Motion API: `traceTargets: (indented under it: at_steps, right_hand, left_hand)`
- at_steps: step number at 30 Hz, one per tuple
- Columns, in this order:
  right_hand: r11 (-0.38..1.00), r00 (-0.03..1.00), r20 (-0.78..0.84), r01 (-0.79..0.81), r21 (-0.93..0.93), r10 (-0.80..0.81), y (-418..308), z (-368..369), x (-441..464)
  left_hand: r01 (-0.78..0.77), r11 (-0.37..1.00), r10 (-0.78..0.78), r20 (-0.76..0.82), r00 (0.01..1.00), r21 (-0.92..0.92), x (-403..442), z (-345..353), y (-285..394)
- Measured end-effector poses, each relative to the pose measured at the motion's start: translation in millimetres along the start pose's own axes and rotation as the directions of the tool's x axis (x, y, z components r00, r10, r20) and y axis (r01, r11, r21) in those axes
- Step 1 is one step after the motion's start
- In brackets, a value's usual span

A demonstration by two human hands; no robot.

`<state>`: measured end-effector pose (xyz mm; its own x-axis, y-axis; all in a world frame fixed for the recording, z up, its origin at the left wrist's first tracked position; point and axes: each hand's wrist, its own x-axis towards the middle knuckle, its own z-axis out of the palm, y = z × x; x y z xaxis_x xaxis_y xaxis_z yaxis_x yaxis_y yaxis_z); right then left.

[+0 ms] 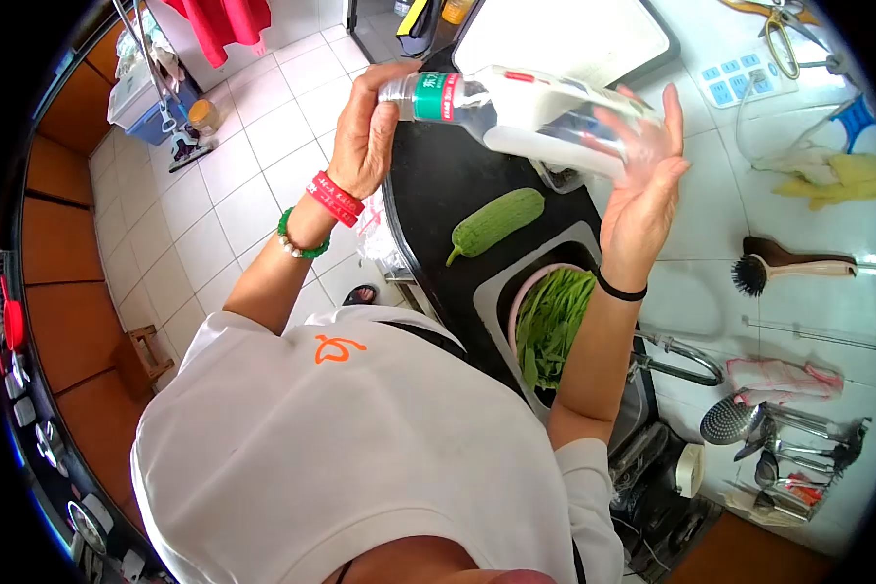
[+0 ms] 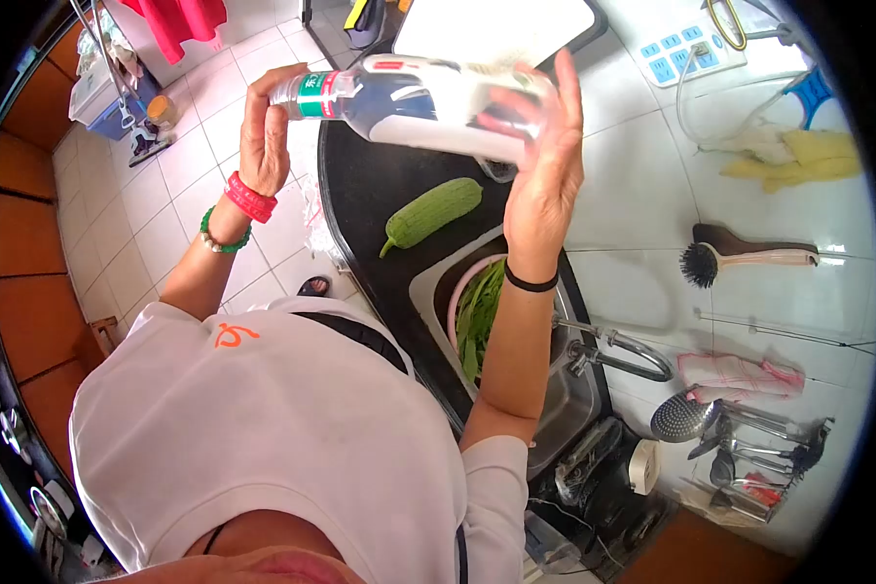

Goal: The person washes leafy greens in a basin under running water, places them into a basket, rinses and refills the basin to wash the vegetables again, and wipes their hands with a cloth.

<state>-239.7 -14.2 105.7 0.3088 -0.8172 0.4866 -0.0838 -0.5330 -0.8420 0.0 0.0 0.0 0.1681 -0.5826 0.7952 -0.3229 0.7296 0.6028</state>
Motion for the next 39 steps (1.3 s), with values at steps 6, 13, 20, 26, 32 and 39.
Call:
traceTargets:
  at_steps: [6,13,20,26,32,39]
  right_hand:
    - [0.970,0.949,-0.203,-0.237,0.051,0.243,53.3,-18.4,-53.1]
    - [0.693,0.689,-0.086,-0.705,0.150,0.720,53.2,-55.3,-216.9]
    - [0.914,0.853,0.517,-0.258,0.314,0.063,-102.9,-72.8,-217.7]
    - [0.977,0.807,0.588,-0.164,0.137,0.053,-163.2,-41.8,-212.4]
    - [0.970,0.894,0.400,-0.238,0.044,0.201,-167.3,-43.7,-241.9]
    - [0.886,0.814,0.487,-0.437,0.153,0.317,-211.6,-118.2,-297.0]
  left_hand:
    - [0.498,0.857,-0.512,0.108,0.852,0.130,-72.7,-15.8,-78.2]
    - [0.550,0.735,-0.644,0.154,0.749,0.396,-143.3,17.4,-163.5]
    - [0.253,0.748,-0.501,0.273,0.821,0.614,-148.9,68.8,-177.9]
    - [0.182,0.877,-0.378,0.402,0.834,0.445,-136.5,73.8,-146.6]
    - [0.157,0.928,-0.328,0.538,0.777,0.338,-135.7,92.2,-114.0]
    - [0.149,0.930,-0.339,0.627,0.702,0.336,-142.5,118.4,-51.6]
